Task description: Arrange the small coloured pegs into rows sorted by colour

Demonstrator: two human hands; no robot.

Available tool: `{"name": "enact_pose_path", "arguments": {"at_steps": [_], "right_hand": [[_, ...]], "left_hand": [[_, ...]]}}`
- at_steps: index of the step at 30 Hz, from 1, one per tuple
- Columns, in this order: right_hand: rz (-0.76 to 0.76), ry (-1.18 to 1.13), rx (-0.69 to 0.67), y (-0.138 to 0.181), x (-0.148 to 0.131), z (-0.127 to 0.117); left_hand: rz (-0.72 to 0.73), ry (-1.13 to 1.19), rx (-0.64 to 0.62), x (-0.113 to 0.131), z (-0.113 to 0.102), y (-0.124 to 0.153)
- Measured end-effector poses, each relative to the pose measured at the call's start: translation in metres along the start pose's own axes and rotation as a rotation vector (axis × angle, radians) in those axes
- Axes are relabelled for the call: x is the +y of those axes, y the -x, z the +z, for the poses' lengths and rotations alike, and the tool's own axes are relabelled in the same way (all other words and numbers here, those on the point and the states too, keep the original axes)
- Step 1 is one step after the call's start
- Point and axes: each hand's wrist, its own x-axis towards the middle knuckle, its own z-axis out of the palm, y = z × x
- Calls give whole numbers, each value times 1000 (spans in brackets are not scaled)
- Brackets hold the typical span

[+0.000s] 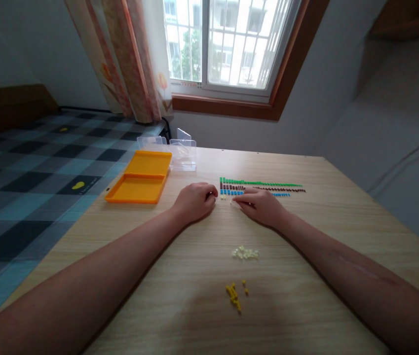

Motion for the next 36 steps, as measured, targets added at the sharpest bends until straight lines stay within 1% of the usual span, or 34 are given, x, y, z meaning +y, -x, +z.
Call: {"name": "enact_pose_path", "arguments": {"at_steps": [5,12,16,20,32,36], "right_hand": [[23,-35,3,-1,-4,1],[8,-45,14,-1,-1,2],[33,-26,7,-2,-2,-1],[56,-42,28,-2,-3,-2],[39,-49,18,0,-4,-2],[37,-5,19,1,-3,-1]], "left_hand": [[-1,-7,-3,-2,1,-1],[1,-2,7,-5,3,-1],[-9,23,15,-3,1,-1],[-21,41,22,-4,0,-2],[-27,45,19,-4,0,-2],[-25,37,15,-5,1,-2]]}}
